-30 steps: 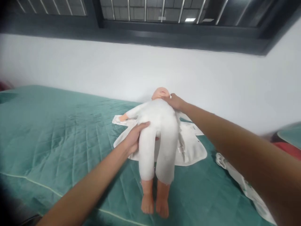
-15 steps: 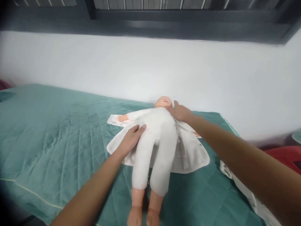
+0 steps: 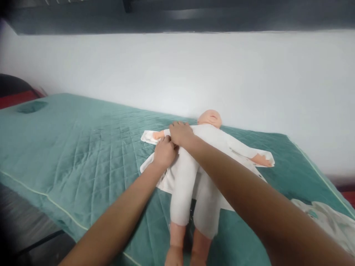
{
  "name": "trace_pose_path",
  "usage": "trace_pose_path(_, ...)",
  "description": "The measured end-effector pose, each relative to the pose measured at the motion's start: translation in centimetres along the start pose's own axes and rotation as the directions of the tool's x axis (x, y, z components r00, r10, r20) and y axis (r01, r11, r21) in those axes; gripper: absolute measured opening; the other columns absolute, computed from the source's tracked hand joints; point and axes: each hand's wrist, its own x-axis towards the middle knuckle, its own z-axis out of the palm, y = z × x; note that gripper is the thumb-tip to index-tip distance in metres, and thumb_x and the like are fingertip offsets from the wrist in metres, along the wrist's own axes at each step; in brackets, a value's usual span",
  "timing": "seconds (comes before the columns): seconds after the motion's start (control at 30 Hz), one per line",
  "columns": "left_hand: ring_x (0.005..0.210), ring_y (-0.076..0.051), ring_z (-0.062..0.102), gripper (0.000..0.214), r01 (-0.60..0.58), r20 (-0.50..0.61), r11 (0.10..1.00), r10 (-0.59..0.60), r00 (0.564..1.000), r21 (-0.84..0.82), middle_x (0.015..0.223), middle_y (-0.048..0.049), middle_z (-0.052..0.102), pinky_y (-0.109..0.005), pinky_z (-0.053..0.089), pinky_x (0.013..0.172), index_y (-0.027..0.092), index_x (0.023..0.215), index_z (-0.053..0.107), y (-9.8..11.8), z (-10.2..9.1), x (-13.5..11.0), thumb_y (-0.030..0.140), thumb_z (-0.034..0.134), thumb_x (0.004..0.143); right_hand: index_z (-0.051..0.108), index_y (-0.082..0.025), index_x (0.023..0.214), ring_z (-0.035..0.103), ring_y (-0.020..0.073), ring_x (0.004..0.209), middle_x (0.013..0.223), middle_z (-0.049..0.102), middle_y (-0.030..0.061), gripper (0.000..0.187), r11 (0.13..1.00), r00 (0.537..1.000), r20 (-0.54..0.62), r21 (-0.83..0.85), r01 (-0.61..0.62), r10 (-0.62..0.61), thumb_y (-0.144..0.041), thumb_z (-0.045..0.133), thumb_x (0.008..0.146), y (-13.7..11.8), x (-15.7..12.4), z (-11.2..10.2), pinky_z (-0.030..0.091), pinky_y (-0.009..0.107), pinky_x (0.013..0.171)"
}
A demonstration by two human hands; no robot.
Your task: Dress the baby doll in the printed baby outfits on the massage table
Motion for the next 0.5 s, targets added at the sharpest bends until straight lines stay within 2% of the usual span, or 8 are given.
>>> trace_pose_path(0.13,0.103,-0.030,0.062,0.031,-0.046,-0.004,0.997,0.046,0.999,-0.061,0.106,-0.0148,0.067,-0.041,0.045,0.083,0.017,0.106,0.074,-1.1,0.4,1.0,0.022,0.045,0.095,0.061,-0.017,0.117,0.060,0.0337,0.111,0.122,0.066,0.0152,0.034,1.000,0.998,0.054,0.023,-0.015,0.014,-0.025,0.060,0.084,1.2,1.3,0.5,0.045,0.045,0.093)
trace_pose_path(0.3,0.091,-0.026,0.064,0.022,-0.015,-0.057,0.959,-0.001,0.998,-0.283,0.096,-0.0118,0.071,-0.035,0.043,0.073,0.018,0.087,0.071,-2.0,0.6,1.3,0.021,0.051,0.092,0.063,-0.018,0.111,0.059,0.0348,0.113,0.119,0.067,0.0148,0.028,0.998,0.999,0.004,0.039,-0.040,0.040,-0.020,0.060,0.083,1.4,0.5,0.6,0.044,0.046,0.093)
trace_pose_path(0.4,0.077,-0.022,0.062,0.020,0.028,-0.070,0.878,-0.070,0.995,-0.477,0.080,-0.0068,0.071,-0.032,0.038,0.067,0.019,0.080,0.069,-2.4,0.6,1.4,0.026,0.054,0.091,0.062,-0.018,0.111,0.061,0.0341,0.109,0.117,0.068,0.0144,0.028,0.995,0.997,-0.028,0.067,-0.071,0.073,-0.024,0.061,0.084,1.4,0.2,0.3,0.045,0.044,0.090)
trace_pose_path(0.5,0.066,-0.018,0.056,0.020,0.061,-0.097,0.747,-0.165,0.982,-0.662,0.067,-0.0014,0.065,-0.029,0.035,0.064,0.019,0.079,0.069,-2.6,0.4,1.3,0.030,0.057,0.091,0.060,-0.020,0.117,0.062,0.0307,0.107,0.118,0.068,0.0123,0.031,0.991,0.994,-0.060,0.104,-0.087,0.094,-0.027,0.059,0.087,2.2,-0.3,-0.3,0.046,0.039,0.083)
